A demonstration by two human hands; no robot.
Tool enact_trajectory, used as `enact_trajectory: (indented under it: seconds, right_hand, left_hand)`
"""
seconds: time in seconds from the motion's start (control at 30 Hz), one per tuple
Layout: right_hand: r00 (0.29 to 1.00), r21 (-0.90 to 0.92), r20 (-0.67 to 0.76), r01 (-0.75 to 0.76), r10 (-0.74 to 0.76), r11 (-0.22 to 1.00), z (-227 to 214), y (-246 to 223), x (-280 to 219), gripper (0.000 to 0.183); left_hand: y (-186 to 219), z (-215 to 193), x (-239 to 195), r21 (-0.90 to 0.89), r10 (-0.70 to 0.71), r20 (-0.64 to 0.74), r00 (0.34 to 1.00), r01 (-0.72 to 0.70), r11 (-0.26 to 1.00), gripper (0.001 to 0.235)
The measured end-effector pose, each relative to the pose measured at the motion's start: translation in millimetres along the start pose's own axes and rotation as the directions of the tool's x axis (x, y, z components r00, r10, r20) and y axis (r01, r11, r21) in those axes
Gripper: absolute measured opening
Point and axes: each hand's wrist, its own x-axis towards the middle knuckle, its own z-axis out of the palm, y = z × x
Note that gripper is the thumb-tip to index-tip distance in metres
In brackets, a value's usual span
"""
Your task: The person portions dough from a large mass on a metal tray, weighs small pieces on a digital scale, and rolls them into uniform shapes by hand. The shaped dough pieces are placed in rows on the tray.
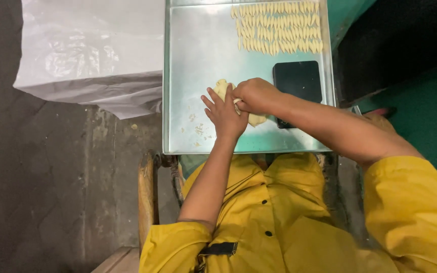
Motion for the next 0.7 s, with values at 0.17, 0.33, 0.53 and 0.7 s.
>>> enact_trajectory:
  seconds: [0.17, 0.33, 0.53, 0.7]
  right_hand:
    - [1.0, -0.04, 0.001, 0.007, -0.007, 0.999, -17.9, -8.5, -4.8, 0.01]
    - [0.998, 0.162, 0.027, -0.054, 0.05, 0.985, -64.6, -22.0, -19.0, 0.009]
    - [0.962, 0.344, 0.066, -0.272, 0.266, 0.899, -133.4, 20.4, -47.4, 0.021]
    - [0.883, 0.119, 0.159, -0.461, 0.442, 0.879, -96.9, 78.9, -87.1, 0.032]
  left_hand:
    - [-5.0, 11.3, 1.0, 0.108, 0.055, -0.011, 0.998, -0.054, 0.993, 0.066]
    - [-7.1, 14.5, 0.5, 0.184, 0.098, -0.011, 0.995, -0.095, 0.978, 0.058]
    - [-10.1, 17.4, 3.4, 0.19, 0.167, -0.09, 0.982, -0.147, 0.971, 0.063]
    - [5.2, -6.9, -4.5, 0.097, 0.095, -0.026, 0.995, -0.092, 0.991, 0.081]
